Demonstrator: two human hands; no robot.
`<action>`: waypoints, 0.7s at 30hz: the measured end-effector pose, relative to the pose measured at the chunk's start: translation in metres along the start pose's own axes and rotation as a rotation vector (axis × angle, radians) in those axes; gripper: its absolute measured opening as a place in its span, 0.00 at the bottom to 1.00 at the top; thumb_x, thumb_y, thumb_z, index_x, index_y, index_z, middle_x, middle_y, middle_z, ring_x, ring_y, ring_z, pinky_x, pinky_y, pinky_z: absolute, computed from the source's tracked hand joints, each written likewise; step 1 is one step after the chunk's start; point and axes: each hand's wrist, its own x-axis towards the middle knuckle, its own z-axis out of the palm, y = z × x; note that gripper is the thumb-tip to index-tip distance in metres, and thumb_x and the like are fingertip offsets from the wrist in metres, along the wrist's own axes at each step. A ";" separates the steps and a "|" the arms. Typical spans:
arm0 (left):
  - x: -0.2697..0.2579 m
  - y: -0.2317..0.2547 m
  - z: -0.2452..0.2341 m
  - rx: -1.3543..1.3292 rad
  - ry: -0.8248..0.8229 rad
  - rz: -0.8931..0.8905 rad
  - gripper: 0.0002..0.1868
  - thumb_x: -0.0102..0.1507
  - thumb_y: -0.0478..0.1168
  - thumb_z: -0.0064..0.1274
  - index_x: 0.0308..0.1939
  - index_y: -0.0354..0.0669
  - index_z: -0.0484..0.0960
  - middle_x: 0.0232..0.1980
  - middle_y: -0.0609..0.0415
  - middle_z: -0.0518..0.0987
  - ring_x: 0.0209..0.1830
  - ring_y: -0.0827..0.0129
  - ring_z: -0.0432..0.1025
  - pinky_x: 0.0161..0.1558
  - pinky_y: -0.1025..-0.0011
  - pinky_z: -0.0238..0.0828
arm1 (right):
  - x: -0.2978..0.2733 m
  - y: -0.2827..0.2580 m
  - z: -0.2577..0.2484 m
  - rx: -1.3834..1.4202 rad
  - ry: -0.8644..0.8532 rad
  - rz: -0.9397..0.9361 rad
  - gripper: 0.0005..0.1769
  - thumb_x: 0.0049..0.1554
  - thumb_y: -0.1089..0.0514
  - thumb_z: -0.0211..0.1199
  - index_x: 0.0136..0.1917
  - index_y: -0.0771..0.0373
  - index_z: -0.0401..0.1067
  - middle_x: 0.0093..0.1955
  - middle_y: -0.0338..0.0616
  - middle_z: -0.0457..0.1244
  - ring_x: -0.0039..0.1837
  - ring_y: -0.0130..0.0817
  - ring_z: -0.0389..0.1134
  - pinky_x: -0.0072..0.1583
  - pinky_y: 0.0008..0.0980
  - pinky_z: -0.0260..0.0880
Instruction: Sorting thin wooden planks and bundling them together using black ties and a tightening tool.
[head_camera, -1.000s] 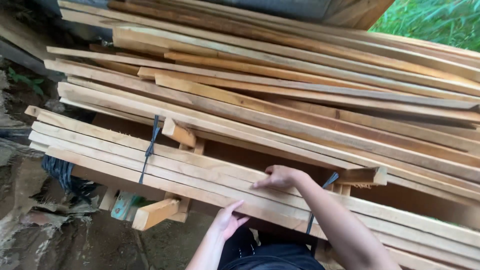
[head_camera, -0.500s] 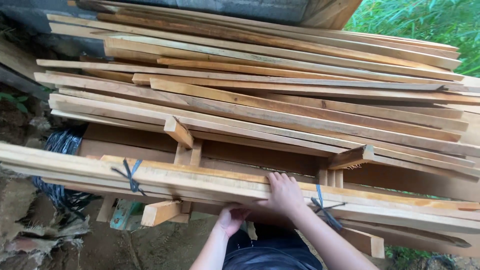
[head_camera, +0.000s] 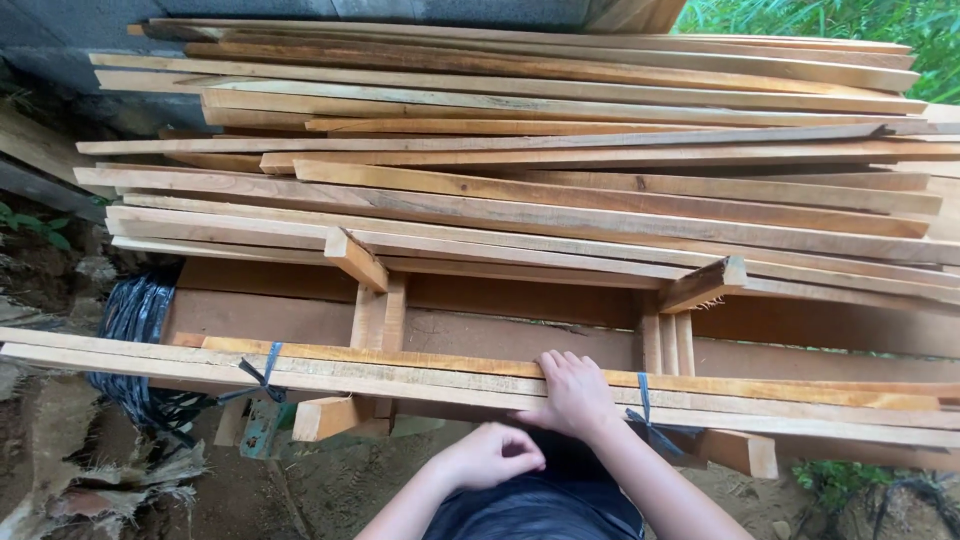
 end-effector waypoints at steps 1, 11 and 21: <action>-0.005 0.019 -0.006 0.005 -0.003 -0.001 0.15 0.66 0.48 0.56 0.48 0.44 0.89 0.43 0.52 0.87 0.40 0.73 0.77 0.48 0.71 0.75 | -0.001 0.003 0.007 0.003 0.004 0.003 0.50 0.37 0.24 0.73 0.57 0.62 0.69 0.54 0.46 0.66 0.61 0.42 0.67 0.61 0.41 0.64; 0.135 0.039 -0.061 -0.070 0.316 0.159 0.19 0.65 0.48 0.55 0.54 0.40 0.83 0.50 0.52 0.86 0.51 0.70 0.79 0.55 0.68 0.76 | -0.024 0.000 0.003 0.067 0.240 -0.093 0.49 0.44 0.24 0.69 0.59 0.68 0.70 0.57 0.53 0.65 0.60 0.47 0.65 0.61 0.43 0.62; 0.322 0.035 -0.004 0.011 -0.324 -0.411 0.52 0.60 0.78 0.42 0.74 0.45 0.67 0.77 0.49 0.66 0.78 0.62 0.58 0.76 0.59 0.51 | -0.140 0.107 0.182 1.324 0.841 0.443 0.16 0.66 0.54 0.61 0.42 0.67 0.78 0.39 0.47 0.71 0.45 0.36 0.71 0.52 0.31 0.73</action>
